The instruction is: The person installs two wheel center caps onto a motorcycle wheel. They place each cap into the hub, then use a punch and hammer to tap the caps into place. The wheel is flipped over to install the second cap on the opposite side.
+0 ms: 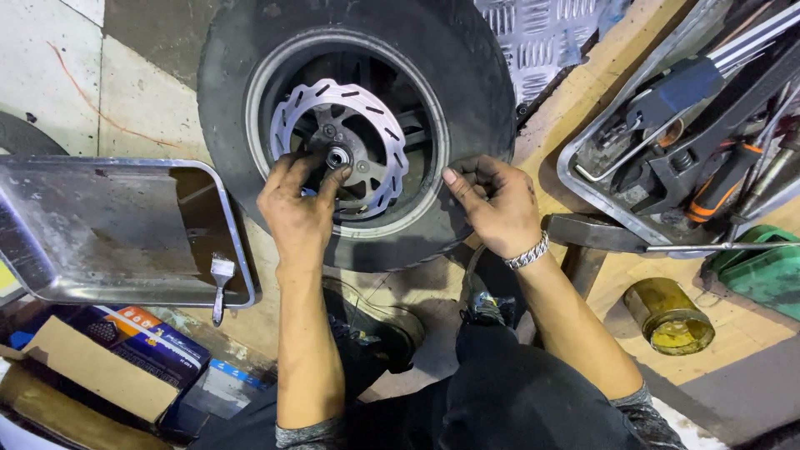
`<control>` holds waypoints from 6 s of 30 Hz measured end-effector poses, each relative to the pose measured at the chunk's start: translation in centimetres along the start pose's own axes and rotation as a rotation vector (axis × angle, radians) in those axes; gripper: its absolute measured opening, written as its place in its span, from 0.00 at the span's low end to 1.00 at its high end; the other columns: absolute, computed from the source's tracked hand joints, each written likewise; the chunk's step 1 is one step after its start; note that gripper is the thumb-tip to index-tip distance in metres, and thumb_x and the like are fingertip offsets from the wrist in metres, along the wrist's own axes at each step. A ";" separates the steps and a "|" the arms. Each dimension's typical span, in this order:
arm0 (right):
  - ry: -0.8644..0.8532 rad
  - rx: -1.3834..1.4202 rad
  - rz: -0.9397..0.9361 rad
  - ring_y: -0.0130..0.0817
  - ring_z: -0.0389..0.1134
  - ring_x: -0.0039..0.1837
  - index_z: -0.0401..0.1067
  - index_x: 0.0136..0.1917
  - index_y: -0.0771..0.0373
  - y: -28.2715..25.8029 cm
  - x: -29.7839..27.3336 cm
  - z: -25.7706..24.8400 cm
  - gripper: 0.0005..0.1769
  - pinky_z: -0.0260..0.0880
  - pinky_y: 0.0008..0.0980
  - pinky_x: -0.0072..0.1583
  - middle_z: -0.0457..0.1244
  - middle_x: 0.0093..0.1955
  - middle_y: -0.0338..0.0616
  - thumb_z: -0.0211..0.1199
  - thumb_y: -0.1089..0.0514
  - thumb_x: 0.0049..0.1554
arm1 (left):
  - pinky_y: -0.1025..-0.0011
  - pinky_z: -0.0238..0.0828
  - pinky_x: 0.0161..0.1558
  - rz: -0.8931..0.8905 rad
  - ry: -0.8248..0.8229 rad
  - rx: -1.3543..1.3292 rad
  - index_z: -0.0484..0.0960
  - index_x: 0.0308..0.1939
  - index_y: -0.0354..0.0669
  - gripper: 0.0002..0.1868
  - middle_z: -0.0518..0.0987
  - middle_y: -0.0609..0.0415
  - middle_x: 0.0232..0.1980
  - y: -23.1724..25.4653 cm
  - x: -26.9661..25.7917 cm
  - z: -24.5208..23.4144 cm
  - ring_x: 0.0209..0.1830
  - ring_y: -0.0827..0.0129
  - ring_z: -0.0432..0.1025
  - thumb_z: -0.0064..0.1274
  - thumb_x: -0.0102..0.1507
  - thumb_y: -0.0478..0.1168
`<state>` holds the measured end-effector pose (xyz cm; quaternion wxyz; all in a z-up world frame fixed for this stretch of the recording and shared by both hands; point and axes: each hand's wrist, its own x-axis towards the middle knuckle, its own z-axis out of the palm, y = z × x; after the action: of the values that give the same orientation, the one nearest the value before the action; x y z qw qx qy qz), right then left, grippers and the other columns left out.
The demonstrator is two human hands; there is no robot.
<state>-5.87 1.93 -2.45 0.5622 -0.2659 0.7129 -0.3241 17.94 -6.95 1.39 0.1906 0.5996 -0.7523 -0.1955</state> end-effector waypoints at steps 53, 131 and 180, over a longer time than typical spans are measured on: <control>-0.100 -1.059 -0.614 0.70 0.71 0.42 0.59 0.56 0.69 -7.5 -4.3 11.2 0.21 0.69 0.67 0.43 0.66 0.38 0.67 0.62 0.54 0.58 | 0.59 0.76 0.51 0.380 -0.652 -0.018 0.85 0.36 0.50 0.12 0.83 0.49 0.32 -15.4 -12.8 -1.6 0.40 0.54 0.81 0.55 0.60 0.51; 0.041 -0.873 -0.456 0.63 0.71 0.41 0.66 0.61 0.71 -10.1 -6.5 9.8 0.23 0.69 0.49 0.39 0.67 0.36 0.66 0.69 0.53 0.62 | 0.57 0.77 0.39 0.511 -0.107 -0.025 0.82 0.45 0.50 0.10 0.79 0.47 0.51 -13.9 -15.4 3.6 0.49 0.49 0.77 0.51 0.65 0.47; -0.120 -1.191 -1.291 0.42 0.62 0.28 0.75 0.49 0.71 -5.3 -7.5 5.5 0.09 0.61 0.42 0.33 0.62 0.29 0.47 0.66 0.60 0.61 | 0.63 0.76 0.41 0.490 0.057 0.086 0.82 0.47 0.59 0.20 0.75 0.60 0.56 -19.5 -15.7 2.3 0.45 0.63 0.75 0.66 0.55 0.56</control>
<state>1.30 3.19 5.41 0.0736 -0.8825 0.4434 -0.1384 36.18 4.57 -11.63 0.2279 0.4120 -0.8772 -0.0943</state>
